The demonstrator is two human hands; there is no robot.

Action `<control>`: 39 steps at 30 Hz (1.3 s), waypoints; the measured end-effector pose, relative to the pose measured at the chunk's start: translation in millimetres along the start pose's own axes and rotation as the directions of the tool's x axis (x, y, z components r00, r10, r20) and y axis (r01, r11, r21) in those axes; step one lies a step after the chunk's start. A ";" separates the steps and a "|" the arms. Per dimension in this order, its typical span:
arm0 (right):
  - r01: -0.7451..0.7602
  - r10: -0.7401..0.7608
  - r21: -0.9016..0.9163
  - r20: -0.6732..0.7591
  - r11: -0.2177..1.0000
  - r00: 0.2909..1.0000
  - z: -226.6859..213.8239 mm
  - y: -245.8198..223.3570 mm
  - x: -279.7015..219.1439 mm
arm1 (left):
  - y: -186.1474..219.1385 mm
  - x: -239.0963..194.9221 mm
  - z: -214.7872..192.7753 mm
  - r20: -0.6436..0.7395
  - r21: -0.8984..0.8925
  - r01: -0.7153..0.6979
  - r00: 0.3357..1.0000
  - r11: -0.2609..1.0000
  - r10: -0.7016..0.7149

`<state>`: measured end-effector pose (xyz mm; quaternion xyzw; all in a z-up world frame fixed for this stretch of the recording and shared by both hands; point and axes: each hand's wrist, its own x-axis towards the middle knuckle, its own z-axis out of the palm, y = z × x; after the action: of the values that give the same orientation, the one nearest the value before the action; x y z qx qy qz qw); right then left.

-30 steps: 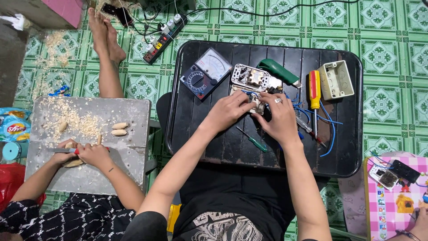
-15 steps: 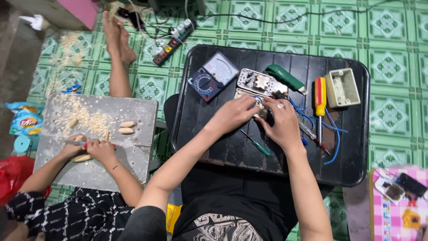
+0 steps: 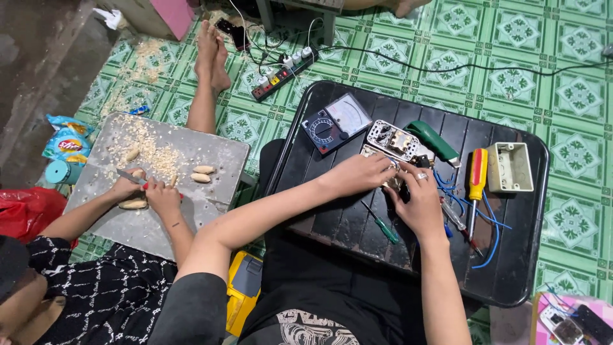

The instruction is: The person uses a screwdriver to adjust components inside a small white electrical box while seated on the floor. A multimeter and other tools are placed on the table nearby.

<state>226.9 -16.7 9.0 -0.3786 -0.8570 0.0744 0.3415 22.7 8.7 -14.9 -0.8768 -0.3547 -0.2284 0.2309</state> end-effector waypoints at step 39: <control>0.010 -0.004 0.050 -0.124 0.999 0.992 14.0 4.7 -1.8 | -10.5 -9.9 -28.0 0.156 -0.579 0.376 0.922 0.724 -0.355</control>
<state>221.6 -12.8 -4.3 -0.3708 -0.8334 0.0712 0.4036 2.1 -5.5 4.1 -0.8206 -0.4339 -0.3544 -0.1131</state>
